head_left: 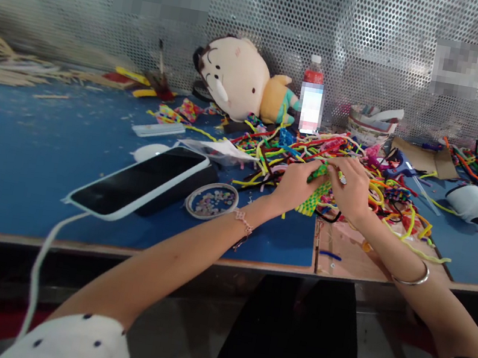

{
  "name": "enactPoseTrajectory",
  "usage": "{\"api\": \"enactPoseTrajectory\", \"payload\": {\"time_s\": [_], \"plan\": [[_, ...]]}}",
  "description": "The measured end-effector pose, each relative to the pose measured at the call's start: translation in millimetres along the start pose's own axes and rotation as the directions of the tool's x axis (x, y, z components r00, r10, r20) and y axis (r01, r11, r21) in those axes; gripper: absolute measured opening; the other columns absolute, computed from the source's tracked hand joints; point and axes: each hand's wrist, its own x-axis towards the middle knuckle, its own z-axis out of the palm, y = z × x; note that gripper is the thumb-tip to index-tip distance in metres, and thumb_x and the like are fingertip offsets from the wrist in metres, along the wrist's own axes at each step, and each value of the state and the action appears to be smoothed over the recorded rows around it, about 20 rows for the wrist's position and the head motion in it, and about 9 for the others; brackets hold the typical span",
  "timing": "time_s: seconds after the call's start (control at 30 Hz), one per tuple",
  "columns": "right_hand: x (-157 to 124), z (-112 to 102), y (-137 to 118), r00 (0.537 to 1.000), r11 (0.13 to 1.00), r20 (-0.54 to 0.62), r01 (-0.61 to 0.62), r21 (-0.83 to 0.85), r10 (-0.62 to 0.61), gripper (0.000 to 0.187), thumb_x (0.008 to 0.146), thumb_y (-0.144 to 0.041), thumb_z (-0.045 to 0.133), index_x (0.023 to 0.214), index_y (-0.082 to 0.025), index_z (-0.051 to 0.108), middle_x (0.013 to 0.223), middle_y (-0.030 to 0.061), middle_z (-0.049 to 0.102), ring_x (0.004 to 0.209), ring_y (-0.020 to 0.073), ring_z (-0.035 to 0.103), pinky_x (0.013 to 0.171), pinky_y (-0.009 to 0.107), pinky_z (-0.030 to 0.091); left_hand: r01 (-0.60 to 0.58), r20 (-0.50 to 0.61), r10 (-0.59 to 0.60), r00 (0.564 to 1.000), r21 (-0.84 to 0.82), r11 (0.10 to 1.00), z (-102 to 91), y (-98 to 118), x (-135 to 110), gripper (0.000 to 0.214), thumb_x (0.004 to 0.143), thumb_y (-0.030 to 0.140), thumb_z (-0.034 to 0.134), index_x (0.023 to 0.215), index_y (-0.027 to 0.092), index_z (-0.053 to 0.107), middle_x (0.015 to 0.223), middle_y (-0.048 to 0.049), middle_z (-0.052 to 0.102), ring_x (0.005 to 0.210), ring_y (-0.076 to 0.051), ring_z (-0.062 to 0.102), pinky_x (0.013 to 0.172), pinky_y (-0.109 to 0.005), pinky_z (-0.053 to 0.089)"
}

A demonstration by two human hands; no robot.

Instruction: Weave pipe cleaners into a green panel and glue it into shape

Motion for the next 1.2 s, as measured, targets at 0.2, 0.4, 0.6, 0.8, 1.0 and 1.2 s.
{"api": "enactPoseTrajectory", "payload": {"time_s": [0.2,0.4,0.6,0.8,1.0,1.2], "plan": [[0.3,-1.1,0.0,0.997,1.0,0.073,-0.027,-0.003,0.027,0.03,0.091,-0.019,0.041,0.098,-0.021,0.069,0.089,0.0058,0.071,0.084,0.0204,0.061,0.08,0.039,0.047,-0.03,-0.006,0.03,1.0,0.021,0.999,0.2,-0.1,-0.2,0.006,0.08,0.012,0.058,0.078,0.015,0.063,0.063,-0.0012,0.063,0.054,-0.012,0.053,0.056,-0.023,0.039],[0.0,0.6,0.8,0.993,0.999,0.11,-0.033,0.005,0.033,0.033,0.09,-0.016,0.039,0.103,-0.018,0.069,0.09,0.0078,0.071,0.085,0.0219,0.061,0.08,0.04,0.048,-0.065,-0.018,0.065,0.998,0.029,0.997,1.1,-1.8,-0.1,0.007,0.08,0.011,0.058,0.074,0.015,0.059,0.06,-0.0002,0.06,0.052,-0.011,0.05,0.054,-0.023,0.037],[0.1,1.2,0.9,0.992,0.999,0.123,-0.043,0.008,0.042,0.033,0.09,-0.017,0.038,0.105,-0.017,0.069,0.09,0.0091,0.071,0.085,0.0226,0.061,0.079,0.041,0.047,-0.08,-0.026,0.081,0.996,0.029,0.996,1.3,-2.0,-0.4,0.009,0.079,0.011,0.058,0.072,0.016,0.057,0.057,0.0012,0.057,0.05,-0.01,0.047,0.053,-0.023,0.034],[0.8,1.0,1.4,0.99,0.999,0.133,-0.054,0.009,0.052,0.035,0.091,-0.019,0.037,0.108,-0.018,0.068,0.094,0.0087,0.071,0.089,0.0224,0.063,0.082,0.042,0.049,-0.075,-0.023,0.076,0.997,0.023,0.997,1.3,-1.6,-0.2,0.014,0.078,0.009,0.058,0.067,0.017,0.053,0.056,0.0024,0.055,0.05,-0.01,0.047,0.051,-0.023,0.033],[0.4,1.1,2.7,0.986,0.996,0.157,-0.069,0.051,0.06,0.036,0.092,-0.02,0.037,0.116,-0.019,0.063,0.105,0.0091,0.07,0.1,0.0227,0.063,0.088,0.042,0.049,-0.074,-0.034,0.075,0.997,0.026,0.997,1.9,-2.8,-0.5,0.013,0.079,0.011,0.059,0.068,0.017,0.055,0.057,0.0016,0.057,0.051,-0.011,0.049,0.052,-0.023,0.035],[-0.6,-0.6,2.7,0.987,0.985,0.027,-0.157,0.067,0.156,0.022,0.089,-0.025,0.049,0.108,-0.022,0.06,0.091,0.0041,0.069,0.084,0.0183,0.063,0.079,0.036,0.049,-0.032,-0.007,0.032,0.999,0.031,0.999,0.6,-2.7,-0.2,0.004,0.081,0.014,0.06,0.077,0.016,0.061,0.059,0.0009,0.06,0.05,-0.011,0.05,0.053,-0.023,0.036]]}}
